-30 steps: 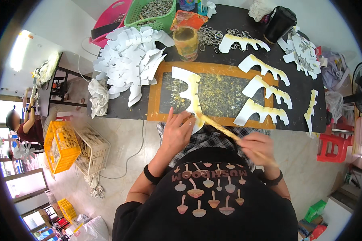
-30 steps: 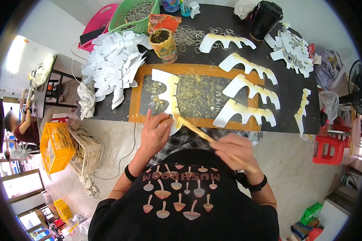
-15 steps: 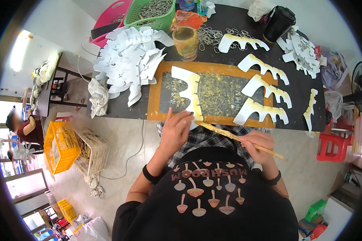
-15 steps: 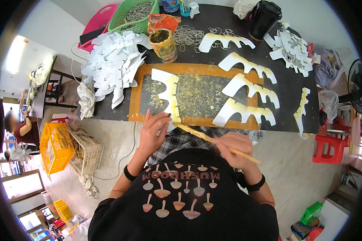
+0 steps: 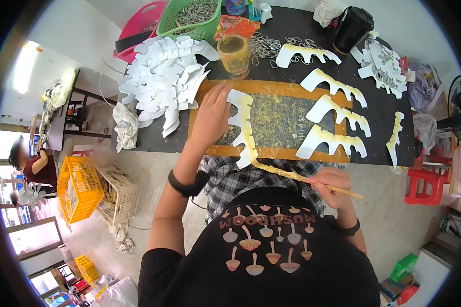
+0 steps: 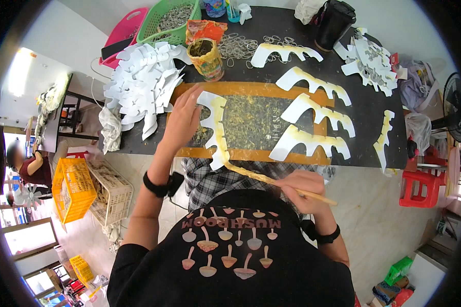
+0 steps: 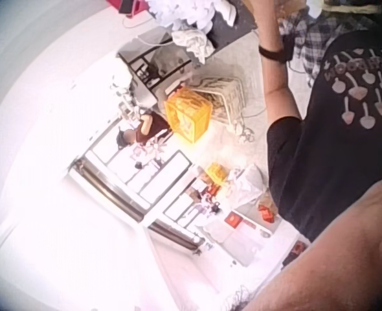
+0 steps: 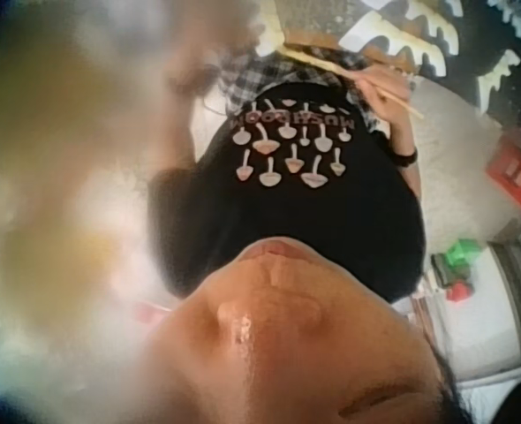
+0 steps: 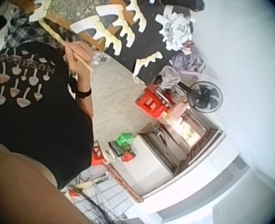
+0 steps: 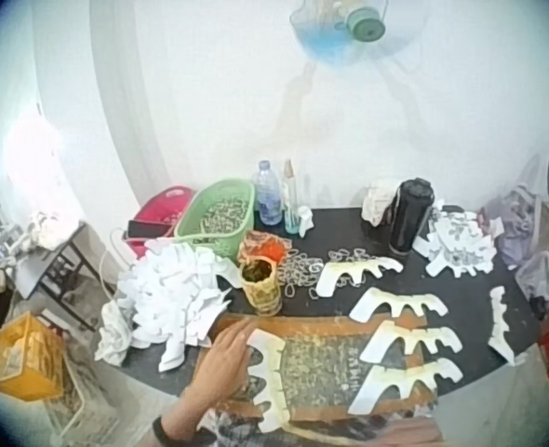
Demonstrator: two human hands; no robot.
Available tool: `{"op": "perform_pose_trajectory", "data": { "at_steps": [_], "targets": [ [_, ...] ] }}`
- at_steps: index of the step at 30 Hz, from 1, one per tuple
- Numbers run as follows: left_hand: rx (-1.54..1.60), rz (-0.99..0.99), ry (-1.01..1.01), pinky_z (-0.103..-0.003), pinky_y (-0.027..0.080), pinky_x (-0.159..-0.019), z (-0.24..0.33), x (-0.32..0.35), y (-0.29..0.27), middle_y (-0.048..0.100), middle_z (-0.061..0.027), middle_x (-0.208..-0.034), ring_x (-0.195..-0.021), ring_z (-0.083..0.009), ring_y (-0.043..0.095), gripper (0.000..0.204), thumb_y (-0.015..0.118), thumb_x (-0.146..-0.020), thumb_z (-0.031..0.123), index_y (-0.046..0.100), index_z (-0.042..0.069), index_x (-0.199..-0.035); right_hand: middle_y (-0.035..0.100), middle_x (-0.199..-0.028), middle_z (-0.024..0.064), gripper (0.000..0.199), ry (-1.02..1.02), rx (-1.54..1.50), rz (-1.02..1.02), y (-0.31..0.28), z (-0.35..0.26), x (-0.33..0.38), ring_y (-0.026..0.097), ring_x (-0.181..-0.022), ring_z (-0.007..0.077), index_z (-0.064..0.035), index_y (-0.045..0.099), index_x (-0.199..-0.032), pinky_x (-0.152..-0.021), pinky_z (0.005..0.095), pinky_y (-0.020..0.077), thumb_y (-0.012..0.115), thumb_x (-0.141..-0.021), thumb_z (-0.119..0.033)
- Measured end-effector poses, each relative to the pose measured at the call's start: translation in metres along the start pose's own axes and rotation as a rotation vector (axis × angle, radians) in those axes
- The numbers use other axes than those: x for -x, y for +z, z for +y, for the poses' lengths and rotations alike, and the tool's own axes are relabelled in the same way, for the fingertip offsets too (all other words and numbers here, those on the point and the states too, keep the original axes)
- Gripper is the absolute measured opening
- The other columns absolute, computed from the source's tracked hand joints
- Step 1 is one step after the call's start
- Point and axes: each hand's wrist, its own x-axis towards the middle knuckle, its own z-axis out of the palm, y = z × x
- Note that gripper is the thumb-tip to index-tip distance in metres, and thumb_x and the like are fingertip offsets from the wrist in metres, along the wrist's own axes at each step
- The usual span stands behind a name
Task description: Applying adhesive to shoe upper parts with a brush and organizing components for assembly.
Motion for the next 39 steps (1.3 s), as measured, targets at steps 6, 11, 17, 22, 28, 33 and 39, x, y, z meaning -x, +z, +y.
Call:
{"op": "perform_pose_trajectory", "data": {
  "at_steps": [6,11,17,22,28,33,39],
  "targets": [
    [0.057,-0.277,-0.1,-0.036,0.047,-0.081,-0.032,-0.024,0.006,0.06,-0.016,-0.087,-0.087,-0.0348,0.058,0.018,0.057,-0.08,0.001,0.061,-0.001,-0.097,0.062,-0.065,0.0102,0.009,0.057,-0.056,0.073,-0.006,0.02,0.029,0.056,-0.054,0.0211,0.001,0.069,-0.081,-0.049,0.0287,0.0423,0.062,-0.075,-0.002],
    [0.546,-0.223,-0.323,-0.025,0.045,-0.068,-0.031,-0.028,-0.026,0.06,-0.0033,-0.083,-0.077,-0.0093,0.056,0.008,0.052,-0.087,0.0,0.058,-0.002,-0.091,0.059,-0.064,0.0105,0.02,0.406,-0.064,0.09,-0.052,0.027,0.069,0.056,-0.054,0.0186,0.0036,0.066,-0.076,-0.048,0.0284,0.0439,0.057,-0.084,-0.012],
    [0.748,-0.351,-0.38,-0.02,0.042,-0.07,0.015,-0.044,-0.072,0.058,0.0002,-0.084,-0.079,-0.0047,0.053,0.009,0.051,-0.089,0.0,0.057,-0.002,-0.094,0.059,-0.07,0.0169,0.032,0.075,-0.646,0.646,-0.055,0.026,0.046,0.057,-0.057,0.0203,0.009,0.06,-0.091,-0.048,0.0291,0.0486,0.055,-0.087,-0.022],
    [0.738,-0.375,-0.195,-0.02,0.042,-0.073,0.066,-0.069,-0.089,0.059,-0.0024,-0.089,-0.082,-0.007,0.054,0.011,0.048,-0.09,-0.003,0.057,-0.004,-0.095,0.063,-0.079,0.0179,0.039,0.059,-0.729,0.488,-0.033,0.021,0.007,0.062,-0.064,0.0222,0.0076,0.057,-0.112,-0.054,0.0308,0.0531,0.054,-0.09,-0.024],
    [0.702,-0.321,-0.081,-0.023,0.043,-0.08,0.091,-0.126,-0.082,0.057,-0.0057,-0.103,-0.093,-0.0103,0.056,0.022,0.045,-0.088,-0.008,0.051,-0.004,-0.109,0.061,-0.09,0.0174,0.042,0.014,-0.599,0.954,-0.063,0.03,0.014,0.06,-0.077,0.0181,0.0102,0.051,-0.118,-0.058,0.0274,0.0543,0.045,-0.095,-0.025],
    [0.649,-0.193,0.21,-0.027,0.046,-0.079,0.127,-0.178,-0.045,0.063,-0.0079,-0.093,-0.084,-0.0144,0.059,0.017,0.045,-0.084,-0.008,0.057,-0.003,-0.094,0.06,-0.1,0.0151,0.043,-0.045,-0.504,1.129,-0.087,0.035,0.042,0.058,-0.086,0.0153,0.0076,0.045,-0.125,-0.063,0.0248,0.0535,0.039,-0.097,-0.025],
    [0.639,-0.299,0.385,-0.024,0.043,-0.081,0.184,-0.229,0.015,0.065,-0.0069,-0.096,-0.088,-0.0116,0.058,0.024,0.043,-0.085,-0.006,0.063,-0.001,-0.097,0.059,-0.106,0.0127,0.044,-0.074,-0.365,1.381,-0.115,0.031,0.065,0.056,-0.091,0.0139,0.0047,0.044,-0.127,-0.065,0.0242,0.0533,0.04,-0.097,-0.026]
  ]
}}
